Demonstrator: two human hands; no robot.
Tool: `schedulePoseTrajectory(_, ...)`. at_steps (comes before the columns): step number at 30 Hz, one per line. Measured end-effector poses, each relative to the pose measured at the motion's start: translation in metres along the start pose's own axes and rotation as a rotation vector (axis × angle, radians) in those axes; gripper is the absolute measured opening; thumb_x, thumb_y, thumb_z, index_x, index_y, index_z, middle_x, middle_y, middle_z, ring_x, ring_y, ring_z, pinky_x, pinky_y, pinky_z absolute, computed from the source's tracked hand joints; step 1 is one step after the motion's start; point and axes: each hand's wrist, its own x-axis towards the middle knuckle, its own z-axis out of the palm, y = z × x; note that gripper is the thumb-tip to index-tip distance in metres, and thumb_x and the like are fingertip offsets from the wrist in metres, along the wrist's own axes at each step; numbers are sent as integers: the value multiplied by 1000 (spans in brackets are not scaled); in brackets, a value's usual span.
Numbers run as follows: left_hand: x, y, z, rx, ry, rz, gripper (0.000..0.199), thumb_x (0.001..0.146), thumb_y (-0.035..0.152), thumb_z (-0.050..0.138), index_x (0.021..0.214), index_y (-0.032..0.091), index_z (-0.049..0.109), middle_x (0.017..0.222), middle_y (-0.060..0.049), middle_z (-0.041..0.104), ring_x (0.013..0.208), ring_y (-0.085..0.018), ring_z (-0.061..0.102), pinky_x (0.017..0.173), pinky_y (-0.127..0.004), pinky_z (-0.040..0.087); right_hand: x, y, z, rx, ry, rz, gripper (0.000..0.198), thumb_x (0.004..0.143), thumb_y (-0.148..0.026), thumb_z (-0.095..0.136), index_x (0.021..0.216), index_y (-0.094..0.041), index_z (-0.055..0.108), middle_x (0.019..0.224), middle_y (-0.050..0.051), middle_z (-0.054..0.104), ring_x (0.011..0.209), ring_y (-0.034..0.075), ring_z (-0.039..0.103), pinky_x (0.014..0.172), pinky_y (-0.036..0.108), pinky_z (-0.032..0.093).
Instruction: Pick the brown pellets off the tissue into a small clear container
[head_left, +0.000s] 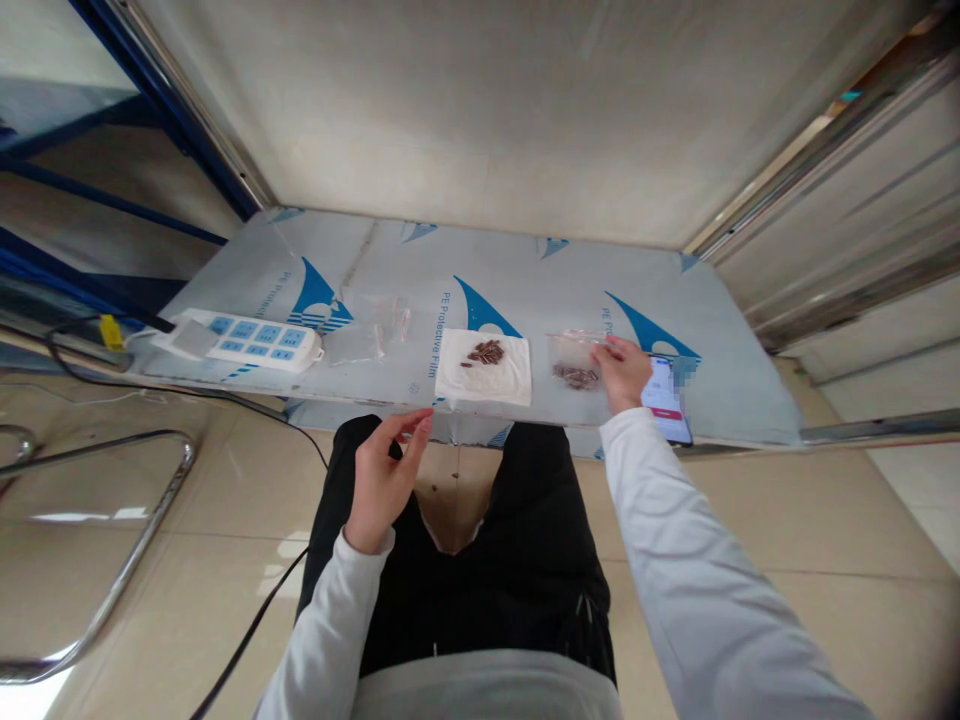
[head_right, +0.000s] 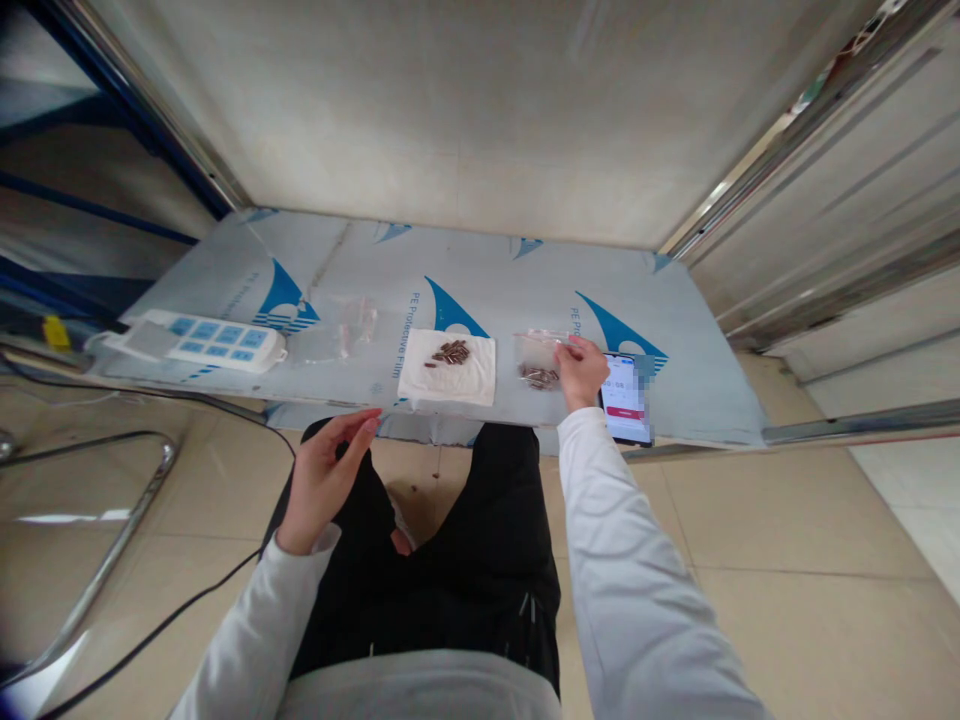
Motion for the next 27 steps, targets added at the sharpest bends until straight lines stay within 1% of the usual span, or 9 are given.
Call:
schedulePoseTrajectory(4, 24, -29, -5, 189, 163, 55, 27, 90, 36, 57, 106, 18, 69, 100, -8, 73, 84, -19, 68, 75, -30, 52, -3, -11, -3, -70, 101, -13, 42, 69, -27, 70, 108, -11, 66, 106, 17, 71, 96, 29, 67, 91, 45, 49)
schedulePoseTrajectory(6, 45, -42, -10, 316, 251, 71, 26, 91, 32, 55, 107, 16, 69, 99, -10, 72, 88, -21, 68, 80, -34, 53, -11, -15, -8, -134, 154, -124, 45, 72, -30, 67, 113, -11, 64, 117, 19, 66, 104, 32, 62, 92, 47, 48)
schedulePoseTrajectory(8, 69, -53, -14, 448, 309, 69, 27, 91, 27, 52, 109, 14, 68, 102, -13, 71, 97, -24, 67, 88, -37, 52, -24, -18, -12, -207, 191, -281, 44, 76, -33, 62, 115, -12, 63, 119, 19, 64, 108, 33, 59, 92, 49, 46)
schedulePoseTrajectory(10, 93, -61, -16, 591, 339, 21, 29, 91, 26, 51, 113, 13, 66, 110, -16, 69, 108, -27, 63, 94, -41, 48, -40, -21, -15, -248, 193, -404, 42, 79, -34, 58, 116, -14, 62, 117, 18, 64, 110, 34, 57, 94, 51, 44)
schedulePoseTrajectory(13, 121, -67, -11, 654, 298, 1, 31, 90, 28, 54, 115, 14, 65, 115, -17, 67, 113, -30, 61, 96, -43, 47, -68, -24, -13, -261, 161, -489, 40, 81, -31, 56, 117, -15, 61, 116, 16, 64, 112, 34, 55, 99, 53, 41)
schedulePoseTrajectory(18, 149, -65, 15, 692, 213, 7, 35, 89, 38, 57, 115, 18, 66, 116, -15, 68, 111, -32, 60, 93, -44, 44, -118, -30, -7, -214, 94, -509, 36, 84, -29, 57, 117, -15, 62, 116, 16, 64, 112, 31, 56, 100, 50, 41)
schedulePoseTrajectory(21, 160, -63, 28, 710, 205, -20, 26, 85, 32, 60, 102, 17, 71, 106, -16, 70, 107, -34, 61, 92, -46, 41, -148, -31, -9, -166, 39, -477, 34, 87, -28, 57, 118, -16, 62, 117, 15, 64, 113, 29, 57, 101, 48, 42)
schedulePoseTrajectory(24, 167, -58, 29, 693, 240, -41, 22, 85, 22, 55, 94, 17, 74, 100, -15, 71, 103, -32, 63, 91, -45, 41, -170, -29, -12, -141, -2, -448, 33, 89, -28, 57, 118, -15, 62, 116, 15, 65, 112, 28, 58, 100, 48, 44)
schedulePoseTrajectory(27, 168, -45, 21, 640, 299, -45, 26, 87, 22, 51, 100, 18, 73, 101, -12, 72, 95, -27, 65, 87, -41, 43, -184, -26, -13, -124, -29, -430, 31, 90, -29, 55, 116, -14, 63, 114, 16, 65, 110, 28, 58, 99, 49, 45)
